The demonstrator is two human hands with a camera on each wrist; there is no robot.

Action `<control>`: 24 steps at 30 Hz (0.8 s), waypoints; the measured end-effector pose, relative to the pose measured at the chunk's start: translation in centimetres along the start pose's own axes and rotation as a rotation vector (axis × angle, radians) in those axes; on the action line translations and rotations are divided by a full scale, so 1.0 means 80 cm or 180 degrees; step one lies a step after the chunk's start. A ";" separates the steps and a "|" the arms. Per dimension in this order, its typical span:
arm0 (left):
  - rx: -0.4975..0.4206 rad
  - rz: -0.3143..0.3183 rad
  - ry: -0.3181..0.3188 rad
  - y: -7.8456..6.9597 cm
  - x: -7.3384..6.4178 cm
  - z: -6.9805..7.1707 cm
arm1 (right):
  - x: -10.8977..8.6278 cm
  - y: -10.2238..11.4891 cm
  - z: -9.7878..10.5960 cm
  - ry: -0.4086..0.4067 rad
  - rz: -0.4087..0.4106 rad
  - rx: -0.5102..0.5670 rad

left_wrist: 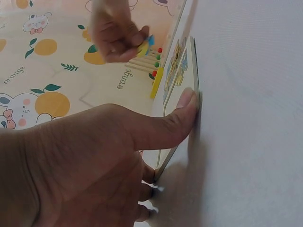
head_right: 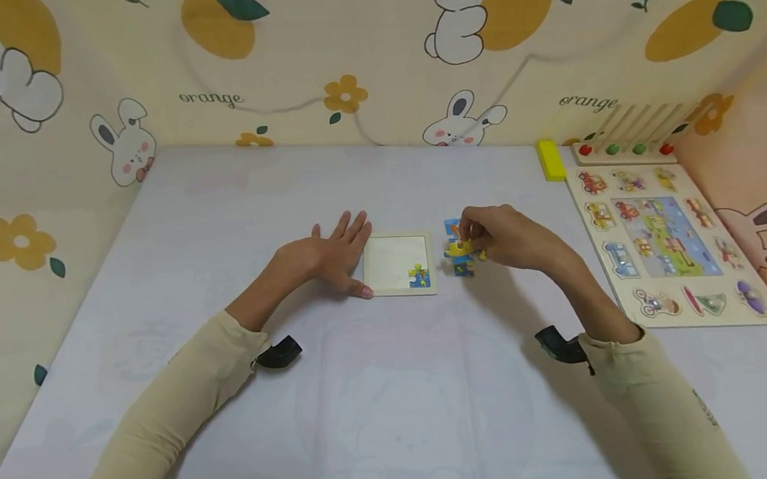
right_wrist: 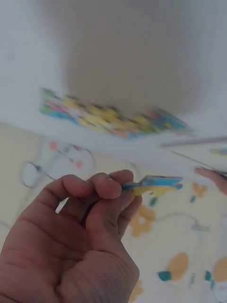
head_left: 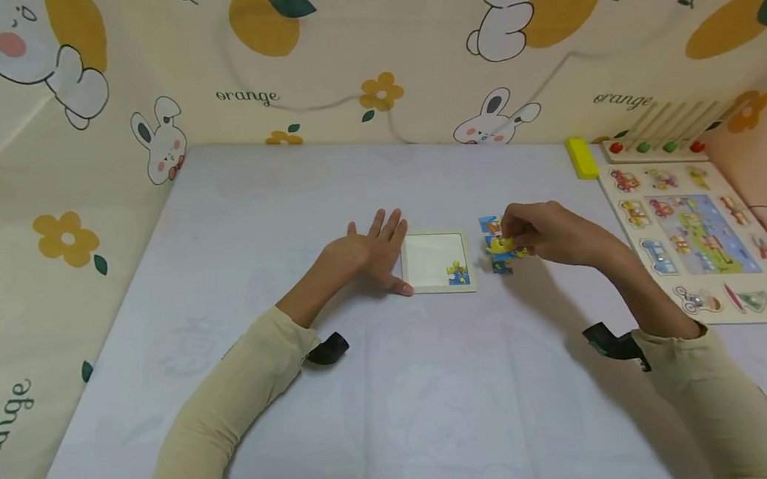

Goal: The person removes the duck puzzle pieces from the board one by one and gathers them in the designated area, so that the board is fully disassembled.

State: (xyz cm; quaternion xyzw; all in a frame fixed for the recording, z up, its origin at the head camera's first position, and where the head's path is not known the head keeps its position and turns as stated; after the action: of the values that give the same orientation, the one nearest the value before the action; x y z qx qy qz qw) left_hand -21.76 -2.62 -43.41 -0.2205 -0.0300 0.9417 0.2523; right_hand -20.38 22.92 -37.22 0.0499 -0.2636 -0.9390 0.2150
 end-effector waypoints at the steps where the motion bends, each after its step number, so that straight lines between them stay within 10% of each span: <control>1: -0.0006 0.0002 0.0004 0.000 0.000 0.000 | -0.003 -0.007 0.002 0.0029 -0.0054 -0.0021; 24: -0.0037 -0.0021 -0.0025 0.001 -0.001 0.001 | -0.011 -0.062 -0.009 0.0348 -0.0398 -0.0203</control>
State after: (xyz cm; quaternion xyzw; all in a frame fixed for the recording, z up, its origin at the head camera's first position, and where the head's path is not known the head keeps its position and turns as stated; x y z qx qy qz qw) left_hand -21.74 -2.71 -43.34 -0.2181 -0.0372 0.9416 0.2539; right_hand -21.33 26.79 -40.40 0.1107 -0.2179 -0.9544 0.1715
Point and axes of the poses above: each hand's wrist, its own x-axis towards the middle knuckle, its own z-axis out of the back of the hand, y = z × x, the point moved 4 cm from there along x, towards the middle knuckle, and after that the axes turned 15 degrees about -y, right-handed, at the moved point
